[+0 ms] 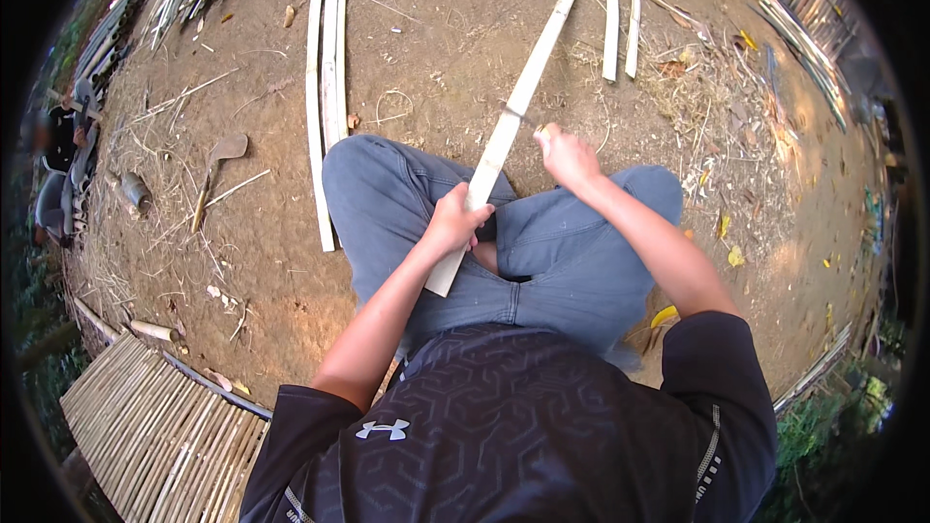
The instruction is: The person shaves strips of bamboo with a knife, smoothing the surfaces and handling different pieces of bamboo.
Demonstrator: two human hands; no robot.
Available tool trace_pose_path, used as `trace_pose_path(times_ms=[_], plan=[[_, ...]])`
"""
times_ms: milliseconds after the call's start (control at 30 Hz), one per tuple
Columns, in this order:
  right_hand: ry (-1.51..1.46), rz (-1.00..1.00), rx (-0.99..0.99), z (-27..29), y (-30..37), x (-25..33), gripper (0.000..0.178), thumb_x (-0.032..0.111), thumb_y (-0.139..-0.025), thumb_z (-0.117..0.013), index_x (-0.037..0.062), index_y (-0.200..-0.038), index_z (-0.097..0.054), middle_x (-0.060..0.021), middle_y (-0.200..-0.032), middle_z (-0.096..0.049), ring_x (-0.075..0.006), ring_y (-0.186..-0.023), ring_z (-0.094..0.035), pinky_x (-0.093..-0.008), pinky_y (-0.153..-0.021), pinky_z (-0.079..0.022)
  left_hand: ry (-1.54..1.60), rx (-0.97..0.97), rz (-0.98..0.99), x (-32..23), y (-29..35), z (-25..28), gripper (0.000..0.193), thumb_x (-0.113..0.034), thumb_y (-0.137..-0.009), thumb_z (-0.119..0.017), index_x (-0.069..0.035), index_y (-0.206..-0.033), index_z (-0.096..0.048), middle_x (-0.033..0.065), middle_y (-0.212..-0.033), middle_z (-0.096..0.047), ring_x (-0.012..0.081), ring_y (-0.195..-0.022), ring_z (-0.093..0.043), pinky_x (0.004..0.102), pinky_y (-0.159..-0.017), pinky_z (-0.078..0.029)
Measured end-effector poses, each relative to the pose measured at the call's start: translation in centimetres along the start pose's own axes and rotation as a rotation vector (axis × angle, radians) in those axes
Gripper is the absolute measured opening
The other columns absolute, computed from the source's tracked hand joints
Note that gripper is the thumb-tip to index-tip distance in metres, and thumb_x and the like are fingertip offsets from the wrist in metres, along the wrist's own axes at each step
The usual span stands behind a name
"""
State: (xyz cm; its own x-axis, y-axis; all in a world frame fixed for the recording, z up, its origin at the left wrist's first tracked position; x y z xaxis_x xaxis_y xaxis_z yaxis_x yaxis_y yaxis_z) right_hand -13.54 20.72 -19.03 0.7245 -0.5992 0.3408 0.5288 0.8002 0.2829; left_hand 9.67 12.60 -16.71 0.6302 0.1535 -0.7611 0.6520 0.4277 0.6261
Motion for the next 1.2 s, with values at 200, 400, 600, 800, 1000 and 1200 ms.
trace_pose_path(times_ms=[200, 400, 600, 800, 1000, 1200], plan=[[0.106, -0.021, -0.087, 0.4, -1.9, -2.8, 0.038, 0.038, -0.106, -0.045, 0.0019, -0.106, -0.058, -0.0187, -0.073, -0.069, -0.0364, -0.065, -0.071, -0.0487, -0.054, -0.056, -0.022, 0.005, 0.010, 0.3, 0.5, -0.3, 0.030, -0.017, -0.092, -0.070, 0.002, -0.102, -0.049, 0.0068, -0.070, -0.059, 0.0137, -0.043, -0.057, 0.0307, -0.035, -0.045], [0.188, 0.226, 0.074, 0.7, -0.9, 0.4, 0.038, 0.039, -0.104, -0.047, 0.0024, -0.107, -0.058, -0.0206, -0.082, -0.069, -0.0381, -0.070, -0.072, -0.0511, -0.060, -0.058, 0.035, 0.011, 0.041, 0.2, 0.8, 0.4, 0.028, -0.017, -0.093, -0.069, 0.000, -0.103, -0.049, 0.0048, -0.071, -0.057, 0.0125, -0.042, -0.055, 0.0295, -0.034, -0.043], [0.033, 0.198, 0.041, 0.9, -2.4, -2.2, 0.041, 0.039, -0.106, -0.040, 0.0034, -0.113, -0.059, -0.0242, -0.090, -0.071, -0.0434, -0.086, -0.071, -0.0556, -0.074, -0.056, 0.053, 0.046, 0.047, -0.3, 0.8, 0.4, 0.029, -0.017, -0.093, -0.070, -0.001, -0.102, -0.048, 0.0046, -0.071, -0.057, 0.0119, -0.043, -0.055, 0.0290, -0.035, -0.044], [0.100, 0.069, -0.068, 1.5, -4.9, -3.1, 0.034, 0.038, -0.105, -0.046, 0.0056, -0.108, -0.058, -0.0216, -0.083, -0.069, -0.0403, -0.074, -0.071, -0.0519, -0.065, -0.058, 0.020, 0.028, 0.046, -0.2, 0.4, 0.2, 0.028, -0.017, -0.093, -0.070, 0.000, -0.100, -0.048, 0.0050, -0.072, -0.057, 0.0120, -0.044, -0.055, 0.0295, -0.036, -0.045], [0.068, -0.109, -0.165, 1.6, -9.0, -5.3, 0.040, 0.040, -0.105, -0.044, 0.0029, -0.108, -0.058, -0.0213, -0.082, -0.070, -0.0384, -0.073, -0.072, -0.0505, -0.057, -0.057, 0.049, 0.047, 0.036, -0.8, 0.5, 0.1, 0.029, -0.014, -0.092, -0.070, 0.002, -0.102, -0.048, 0.0077, -0.071, -0.059, 0.0136, -0.043, -0.056, 0.0308, -0.035, -0.045], [0.121, 0.053, 0.096, 2.3, -7.6, -3.8, 0.038, 0.037, -0.105, -0.044, 0.0040, -0.110, -0.060, -0.0217, -0.082, -0.071, -0.0381, -0.076, -0.072, -0.0515, -0.064, -0.058, 0.078, 0.034, 0.054, -0.2, 1.0, 0.5, 0.028, -0.014, -0.093, -0.069, 0.002, -0.101, -0.047, 0.0078, -0.072, -0.060, 0.0131, -0.044, -0.057, 0.0305, -0.036, -0.045]])
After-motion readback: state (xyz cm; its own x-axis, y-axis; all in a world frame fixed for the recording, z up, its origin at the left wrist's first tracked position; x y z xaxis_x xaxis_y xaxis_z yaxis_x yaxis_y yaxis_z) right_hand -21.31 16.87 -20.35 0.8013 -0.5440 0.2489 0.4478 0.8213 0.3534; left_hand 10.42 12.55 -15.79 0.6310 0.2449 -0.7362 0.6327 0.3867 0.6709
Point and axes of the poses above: each hand's wrist, its own y-axis away from the middle knuckle, its own z-axis out of the back of the hand, x = y × z, the point moved 4 cm from there along -y, towards the middle knuckle
